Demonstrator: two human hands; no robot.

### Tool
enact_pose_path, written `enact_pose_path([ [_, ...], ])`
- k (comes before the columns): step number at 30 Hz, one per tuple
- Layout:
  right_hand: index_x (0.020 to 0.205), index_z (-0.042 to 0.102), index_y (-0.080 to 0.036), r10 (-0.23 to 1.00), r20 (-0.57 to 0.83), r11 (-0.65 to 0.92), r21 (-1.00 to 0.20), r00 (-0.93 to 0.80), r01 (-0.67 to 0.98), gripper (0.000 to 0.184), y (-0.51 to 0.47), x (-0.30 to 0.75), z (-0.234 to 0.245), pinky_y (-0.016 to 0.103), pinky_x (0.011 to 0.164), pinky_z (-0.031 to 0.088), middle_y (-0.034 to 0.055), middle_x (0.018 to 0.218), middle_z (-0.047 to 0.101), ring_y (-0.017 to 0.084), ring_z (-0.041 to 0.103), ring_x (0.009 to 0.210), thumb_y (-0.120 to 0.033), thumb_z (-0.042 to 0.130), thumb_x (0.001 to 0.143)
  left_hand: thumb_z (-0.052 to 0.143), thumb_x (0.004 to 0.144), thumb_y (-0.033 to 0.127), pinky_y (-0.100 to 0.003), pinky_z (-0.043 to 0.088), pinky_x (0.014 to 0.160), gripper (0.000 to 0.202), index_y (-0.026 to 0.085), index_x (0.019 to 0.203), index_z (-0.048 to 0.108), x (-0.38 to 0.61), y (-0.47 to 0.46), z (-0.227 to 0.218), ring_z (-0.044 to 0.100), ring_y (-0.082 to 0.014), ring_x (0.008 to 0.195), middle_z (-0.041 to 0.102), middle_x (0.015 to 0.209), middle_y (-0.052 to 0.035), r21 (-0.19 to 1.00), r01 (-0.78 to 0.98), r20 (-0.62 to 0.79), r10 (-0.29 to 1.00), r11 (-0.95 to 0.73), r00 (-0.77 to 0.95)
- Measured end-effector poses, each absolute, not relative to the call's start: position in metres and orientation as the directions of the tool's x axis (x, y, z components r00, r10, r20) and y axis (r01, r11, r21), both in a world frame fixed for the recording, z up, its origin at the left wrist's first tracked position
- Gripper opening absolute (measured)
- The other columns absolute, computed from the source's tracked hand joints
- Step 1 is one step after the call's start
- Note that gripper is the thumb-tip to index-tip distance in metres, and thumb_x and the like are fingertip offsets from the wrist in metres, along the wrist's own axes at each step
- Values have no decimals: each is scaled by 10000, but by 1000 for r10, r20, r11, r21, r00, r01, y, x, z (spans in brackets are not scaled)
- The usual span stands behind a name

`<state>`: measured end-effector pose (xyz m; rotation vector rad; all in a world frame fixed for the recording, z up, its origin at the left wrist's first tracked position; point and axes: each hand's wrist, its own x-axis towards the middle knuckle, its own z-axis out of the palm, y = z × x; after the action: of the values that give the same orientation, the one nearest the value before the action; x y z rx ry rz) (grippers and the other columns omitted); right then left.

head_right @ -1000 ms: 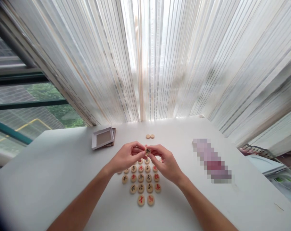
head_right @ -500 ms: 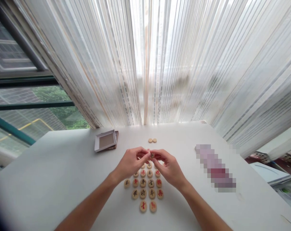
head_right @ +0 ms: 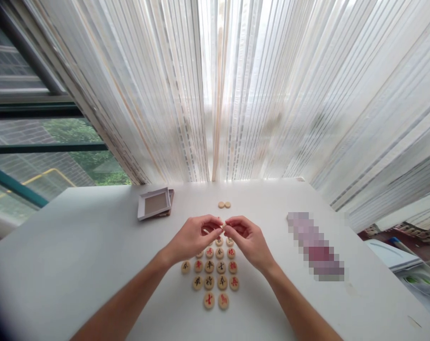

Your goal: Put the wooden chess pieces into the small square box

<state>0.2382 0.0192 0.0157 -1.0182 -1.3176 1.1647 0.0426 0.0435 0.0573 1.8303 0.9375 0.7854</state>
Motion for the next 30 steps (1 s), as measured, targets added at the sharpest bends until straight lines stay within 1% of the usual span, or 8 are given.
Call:
enact_pose_path([
  [3,958,677,-209,989,146,146,-989,-37,-8,249,22,242,17,280,674,593,36,864,714,190,723,777,-405,769,836,625,918,346,-287,578,753,220,183,1035,715,42,43,59,728,-186,848,765,932,-58,909,280,132,851,-308,507],
  [5,977,670,-205,990,140,140,-990,-15,8,272,23,245,19,280,646,589,46,879,710,200,726,776,-425,756,843,635,913,376,-286,579,749,241,182,1035,710,42,44,60,727,-186,850,766,944,-58,910,281,134,857,-305,498],
  [10,1090,675,-212,986,148,149,-989,-77,7,315,20,247,23,365,790,614,78,1010,739,245,738,905,-427,730,866,676,881,444,-291,579,742,324,175,1060,695,43,44,58,727,-203,874,762,953,-73,918,271,138,873,-290,468],
  [15,1175,663,-248,948,248,257,-966,-199,21,287,11,238,22,390,886,605,73,1095,724,247,712,1021,-355,691,910,743,816,454,-277,572,711,309,173,937,695,45,43,55,728,-197,808,757,878,-54,924,260,148,891,-279,428],
  [18,1181,668,-266,914,353,376,-923,-201,89,250,9,234,19,371,883,604,68,1130,686,225,705,1007,-293,661,933,721,832,453,-281,575,722,290,174,912,720,45,43,54,735,-204,812,765,866,-57,933,250,135,895,-259,425],
  [21,1175,676,-274,894,414,441,-880,-173,174,241,10,233,16,366,857,605,65,1107,669,219,696,984,-257,652,936,690,860,434,-292,587,750,290,170,961,752,44,43,53,745,-221,865,777,915,-76,949,224,102,888,-222,448],
  [26,1197,661,-273,898,407,434,-880,-167,194,260,12,235,14,382,859,603,65,1108,667,221,686,974,-270,648,938,628,910,389,-283,590,715,300,153,1052,747,41,46,54,748,-224,888,779,936,-97,968,191,45,859,-165,511],
  [30,1162,658,-254,928,342,362,-920,-146,151,250,13,235,16,390,881,597,67,1111,684,229,690,974,-315,672,920,664,889,351,-279,591,686,306,150,1118,690,40,47,56,745,-226,890,773,968,-111,971,184,35,853,-153,521],
])
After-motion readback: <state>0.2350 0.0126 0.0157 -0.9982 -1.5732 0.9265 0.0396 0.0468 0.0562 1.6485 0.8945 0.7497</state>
